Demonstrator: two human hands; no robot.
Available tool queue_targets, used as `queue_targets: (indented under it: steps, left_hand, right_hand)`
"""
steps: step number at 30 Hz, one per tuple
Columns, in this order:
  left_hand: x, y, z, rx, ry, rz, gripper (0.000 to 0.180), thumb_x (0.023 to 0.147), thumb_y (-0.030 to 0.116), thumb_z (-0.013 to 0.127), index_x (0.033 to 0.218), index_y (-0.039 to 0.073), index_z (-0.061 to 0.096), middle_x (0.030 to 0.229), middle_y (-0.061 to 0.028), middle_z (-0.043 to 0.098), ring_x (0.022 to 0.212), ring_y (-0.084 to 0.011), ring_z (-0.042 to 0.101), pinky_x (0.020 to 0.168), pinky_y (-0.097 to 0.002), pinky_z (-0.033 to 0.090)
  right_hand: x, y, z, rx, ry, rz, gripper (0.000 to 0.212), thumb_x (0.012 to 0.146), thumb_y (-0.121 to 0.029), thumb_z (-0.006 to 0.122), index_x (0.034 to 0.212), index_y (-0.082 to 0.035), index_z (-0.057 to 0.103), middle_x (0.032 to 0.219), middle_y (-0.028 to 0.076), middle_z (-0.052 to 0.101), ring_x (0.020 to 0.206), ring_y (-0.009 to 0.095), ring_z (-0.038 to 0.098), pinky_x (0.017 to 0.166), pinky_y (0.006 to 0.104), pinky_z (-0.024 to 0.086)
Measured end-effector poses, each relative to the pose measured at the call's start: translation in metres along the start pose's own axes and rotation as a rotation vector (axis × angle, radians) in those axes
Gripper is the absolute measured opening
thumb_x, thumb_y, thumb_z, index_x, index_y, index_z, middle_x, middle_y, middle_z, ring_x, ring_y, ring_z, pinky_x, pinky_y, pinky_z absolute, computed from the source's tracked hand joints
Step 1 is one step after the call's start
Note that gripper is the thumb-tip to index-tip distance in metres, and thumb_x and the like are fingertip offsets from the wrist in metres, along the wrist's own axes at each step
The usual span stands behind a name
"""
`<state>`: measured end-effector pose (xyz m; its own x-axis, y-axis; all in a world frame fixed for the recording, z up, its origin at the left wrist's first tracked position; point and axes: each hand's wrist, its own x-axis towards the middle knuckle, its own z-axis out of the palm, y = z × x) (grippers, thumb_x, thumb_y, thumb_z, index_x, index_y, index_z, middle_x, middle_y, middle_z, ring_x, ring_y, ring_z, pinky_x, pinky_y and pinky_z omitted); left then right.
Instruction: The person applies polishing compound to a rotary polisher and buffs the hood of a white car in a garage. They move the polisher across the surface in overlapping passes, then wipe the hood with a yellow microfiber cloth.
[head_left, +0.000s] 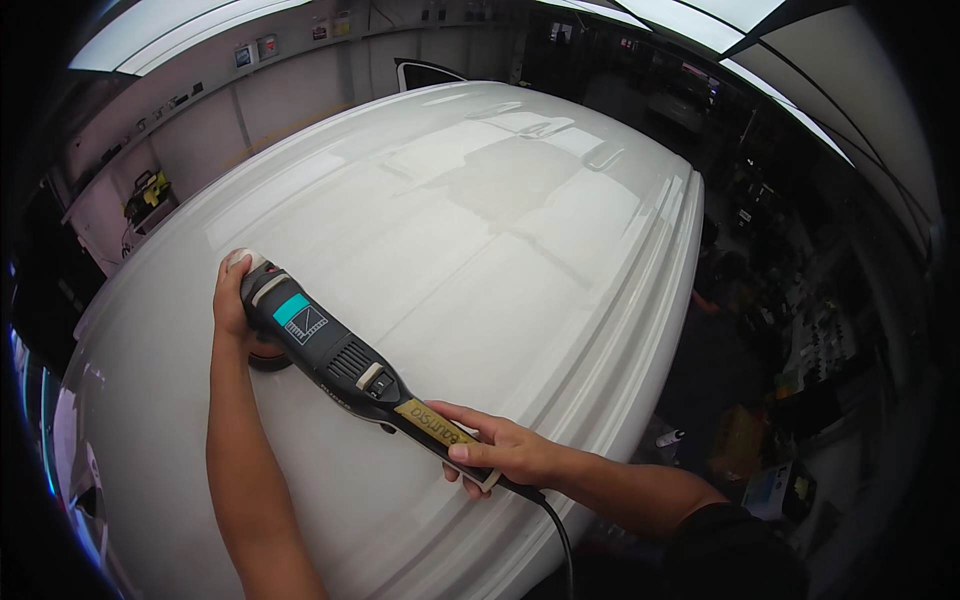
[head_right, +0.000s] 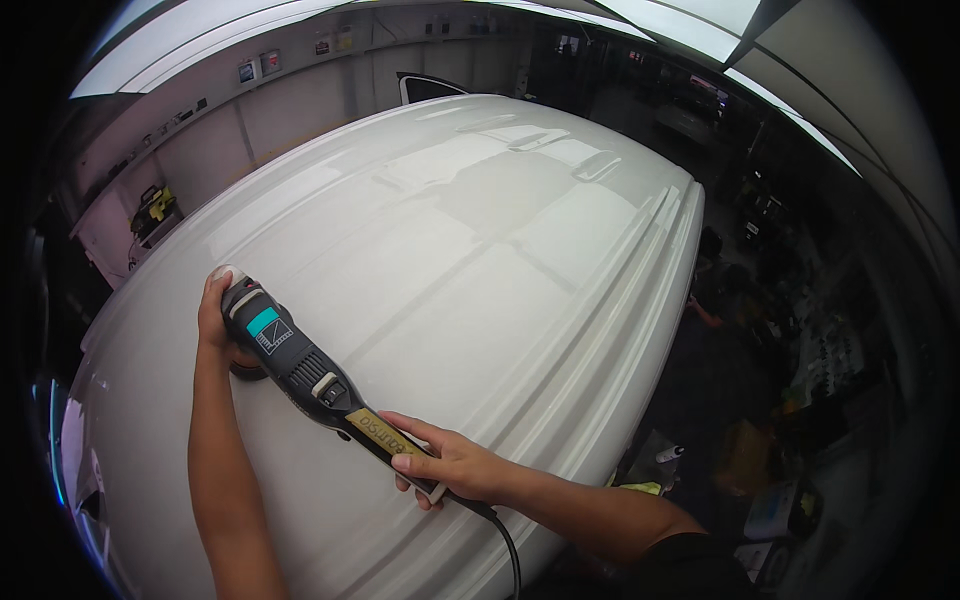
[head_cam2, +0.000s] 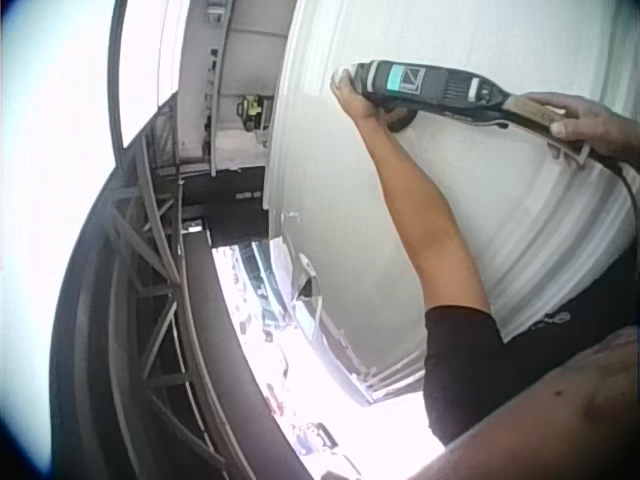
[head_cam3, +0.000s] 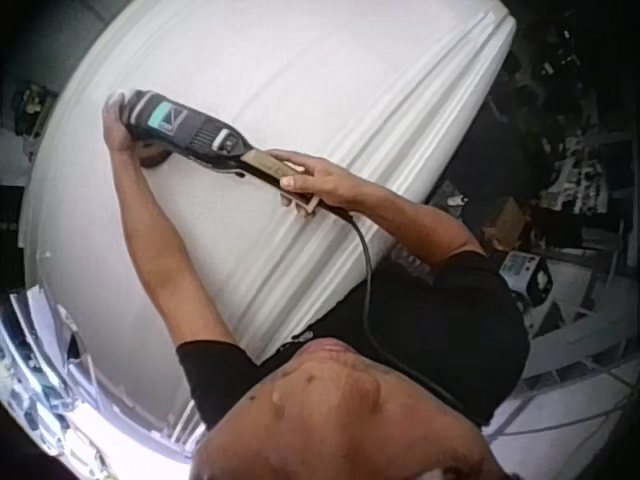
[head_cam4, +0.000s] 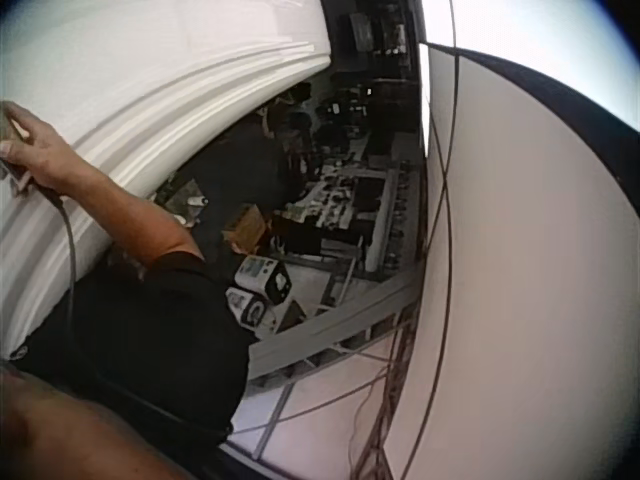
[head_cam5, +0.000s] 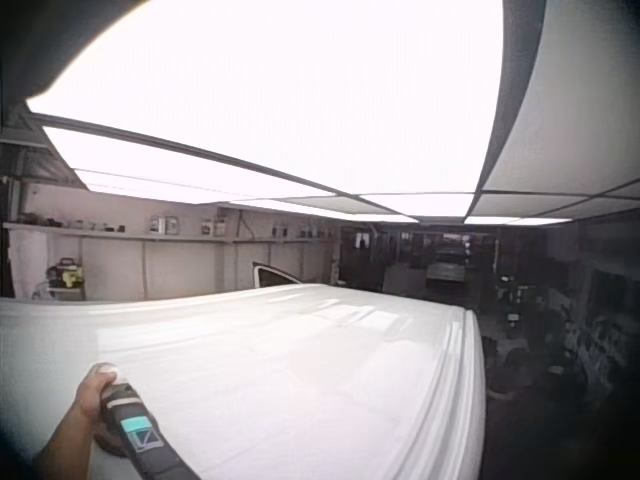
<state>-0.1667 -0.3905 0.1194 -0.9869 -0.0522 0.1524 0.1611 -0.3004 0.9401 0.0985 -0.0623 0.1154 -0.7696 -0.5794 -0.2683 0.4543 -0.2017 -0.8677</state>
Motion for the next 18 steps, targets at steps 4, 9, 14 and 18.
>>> queue_targets:
  steps: [4,9,14,18]
  left_hand:
    - [-0.021,0.008,-0.020,-0.016,0.012,-0.002,0.029,0.098,0.033,0.054,0.112,0.007,0.054,0.087,-0.0125,0.068,0.074,-0.0237,0.069,0.069,-0.0381,0.060]
    - [-0.073,0.054,-0.131,-0.098,0.082,-0.107,0.049,0.102,0.047,0.048,0.089,0.003,0.065,0.078,-0.0106,0.069,0.068,-0.0235,0.070,0.065,-0.0363,0.061]
    - [-0.157,0.107,-0.220,-0.060,0.266,-0.096,0.050,0.102,0.046,0.048,0.090,0.001,0.067,0.080,-0.0125,0.071,0.072,-0.0245,0.070,0.069,-0.0366,0.060]
    - [-0.206,0.124,-0.258,0.006,0.421,-0.015,0.050,0.102,0.043,0.047,0.098,-0.002,0.067,0.086,-0.0134,0.071,0.077,-0.0250,0.071,0.073,-0.0361,0.059]
  right_hand:
    - [0.009,0.012,0.005,-0.061,-0.058,-0.019,0.086,0.097,-0.039,0.066,0.162,-0.011,0.017,0.091,0.009,0.059,0.068,0.013,0.059,0.058,0.0283,0.051]
    - [0.056,0.024,0.073,-0.043,-0.201,0.074,0.084,0.098,-0.043,0.064,0.162,-0.014,0.018,0.087,0.006,0.057,0.065,0.013,0.058,0.055,0.0279,0.049]
    - [0.089,0.050,0.134,-0.043,-0.398,0.129,0.085,0.098,-0.037,0.066,0.163,-0.015,0.016,0.094,0.008,0.058,0.077,0.014,0.060,0.066,0.0288,0.051]
    - [0.089,0.060,0.139,-0.428,-0.516,-0.274,0.080,0.098,-0.023,0.066,0.163,-0.017,0.018,0.126,0.013,0.056,0.083,0.013,0.060,0.074,0.0296,0.054]
